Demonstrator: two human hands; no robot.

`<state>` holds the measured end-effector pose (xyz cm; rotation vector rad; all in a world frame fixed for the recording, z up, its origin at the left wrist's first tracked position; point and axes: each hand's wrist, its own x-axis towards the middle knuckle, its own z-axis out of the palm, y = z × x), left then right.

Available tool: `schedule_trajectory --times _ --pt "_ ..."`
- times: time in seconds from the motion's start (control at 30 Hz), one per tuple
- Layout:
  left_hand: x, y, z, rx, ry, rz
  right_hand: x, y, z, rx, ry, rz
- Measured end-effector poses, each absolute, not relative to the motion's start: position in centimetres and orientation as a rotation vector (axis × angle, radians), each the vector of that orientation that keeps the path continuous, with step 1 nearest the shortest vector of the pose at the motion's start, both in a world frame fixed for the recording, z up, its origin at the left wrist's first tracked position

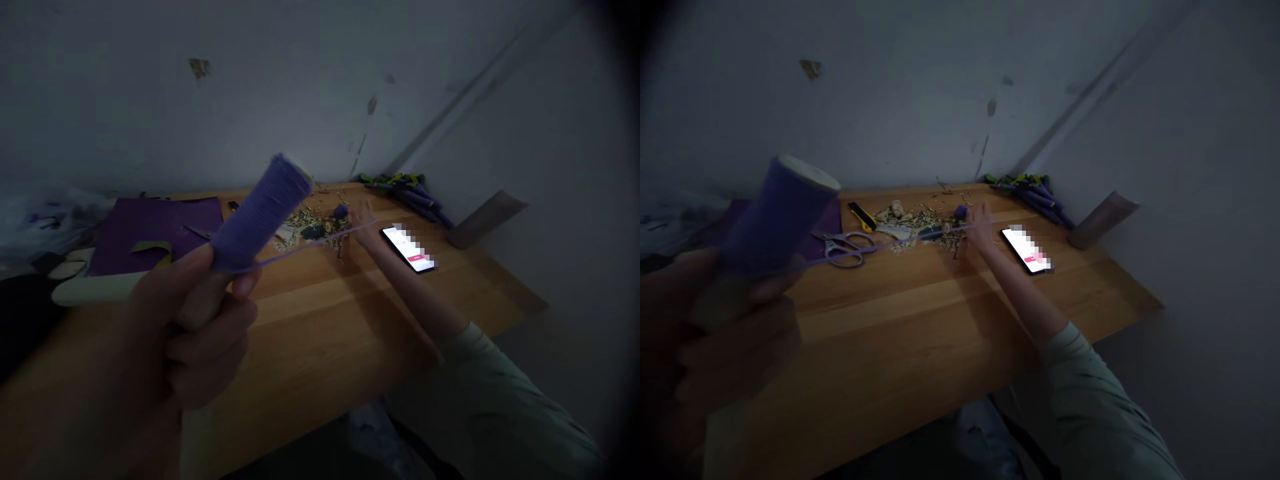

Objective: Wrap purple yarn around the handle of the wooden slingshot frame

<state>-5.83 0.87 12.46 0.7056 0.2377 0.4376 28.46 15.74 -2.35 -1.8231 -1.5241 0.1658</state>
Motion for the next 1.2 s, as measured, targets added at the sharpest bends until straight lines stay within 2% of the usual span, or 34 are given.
schedule_trajectory --times 0.33,0.5,0.67,0.8,1.0,1.2 --pt "-5.7 0.7 12.2 0.685 0.272 0.506 30.0 22.0 -1.9 -1.813 -1.628 0.227" --pt "-5.9 1.6 12.0 0.71 0.176 0.432 32.0 19.1 -1.3 -1.844 -1.334 0.038" --pt "-5.9 2.4 11.3 0.721 0.012 0.318 32.7 15.3 -4.1 -1.885 -1.131 0.049" --pt "-6.2 2.3 11.5 0.709 0.06 0.329 32.0 14.9 -5.6 -1.89 -1.045 0.124" --pt "-6.3 2.4 11.8 0.776 -0.005 0.223 29.5 17.2 -5.1 -1.849 -1.019 0.239" --pt "-6.3 1.7 11.1 0.72 0.006 0.367 25.1 20.6 -4.8 -1.782 -0.995 0.348"
